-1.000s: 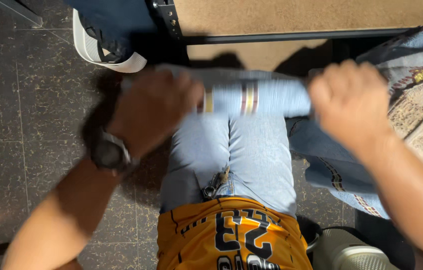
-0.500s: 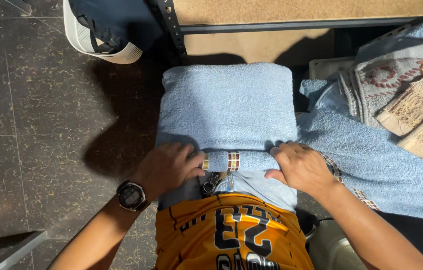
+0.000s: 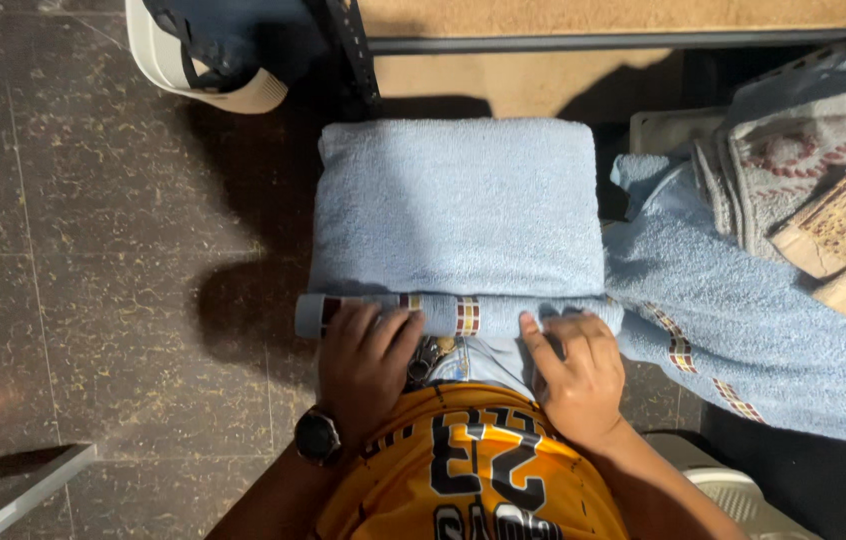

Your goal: The person folds a gray towel and places it on a shelf, then folds a light blue towel and places it on the shelf, and finally folds a beige towel. The person is sitting on the floor in front of a metal shelving unit.

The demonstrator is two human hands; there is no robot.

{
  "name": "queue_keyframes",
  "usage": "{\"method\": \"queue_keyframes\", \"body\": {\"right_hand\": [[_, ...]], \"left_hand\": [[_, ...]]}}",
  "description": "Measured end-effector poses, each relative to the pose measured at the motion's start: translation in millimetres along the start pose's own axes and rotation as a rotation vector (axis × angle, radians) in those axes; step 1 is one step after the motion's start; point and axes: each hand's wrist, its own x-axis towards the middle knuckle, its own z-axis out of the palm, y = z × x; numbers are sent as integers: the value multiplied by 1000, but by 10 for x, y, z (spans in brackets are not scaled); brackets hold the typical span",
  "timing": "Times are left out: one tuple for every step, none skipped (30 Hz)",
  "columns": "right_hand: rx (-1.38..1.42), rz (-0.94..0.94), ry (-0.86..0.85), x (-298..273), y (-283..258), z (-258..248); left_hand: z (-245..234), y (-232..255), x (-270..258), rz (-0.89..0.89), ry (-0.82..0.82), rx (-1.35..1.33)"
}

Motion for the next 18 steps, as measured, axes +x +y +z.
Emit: {"method": "queue_keyframes", "body": {"right_hand": [[18, 35, -25, 145, -69, -111], [29, 70, -38, 333, -120, -185], [26, 72, -34, 376, -97, -186], [28, 52, -88, 406, -78, -194], [30, 32, -141, 434, -63, -203], [32, 29, -142, 449, -27, -168], [1, 14, -162, 464, 7, -134], [-32, -3, -180, 483, 52, -97], [-32, -6, -179, 491, 73, -89], [-29, -8, -195, 510, 98, -75], [-26, -11, -211, 531, 124, -60], [-25, -14, -209, 533, 181, 4], [-41, -14, -216, 536, 241, 71], [-59, -12, -223, 542, 302, 141], [-59, -12, -220, 568, 370, 172], [-36, -16, -242, 567, 426, 183], [-12, -21, -263, 564, 484, 199], [-12, -18, -268, 576, 555, 236]], "left_hand": [[-29, 12, -24, -40, -17, -66], [-36, -17, -5, -72, -24, -127], [-37, -54, 2, -68, -21, -127], [-47, -76, -8, -85, -101, -143], [-58, -98, -21, -101, -180, -158], [-37, -120, -8, -104, -181, -156], [-18, -142, 4, -92, -217, -83], [11, -164, 24, -80, -250, -11], [-3, -189, 81, -83, -248, -10], [-18, -221, 144, -41, -243, 5], [-33, -254, 209, 0, -238, 20], [-7, -306, 236, -2, -237, 22], [23, -359, 265, 57, -235, 27], [58, -421, 304, 120, -233, 30], [96, -490, 349, 121, -232, 32], [129, -540, 373, 148, -238, 17], [166, -591, 395, 175, -244, 2], [184, -619, 425, 175, -248, -2]]}}
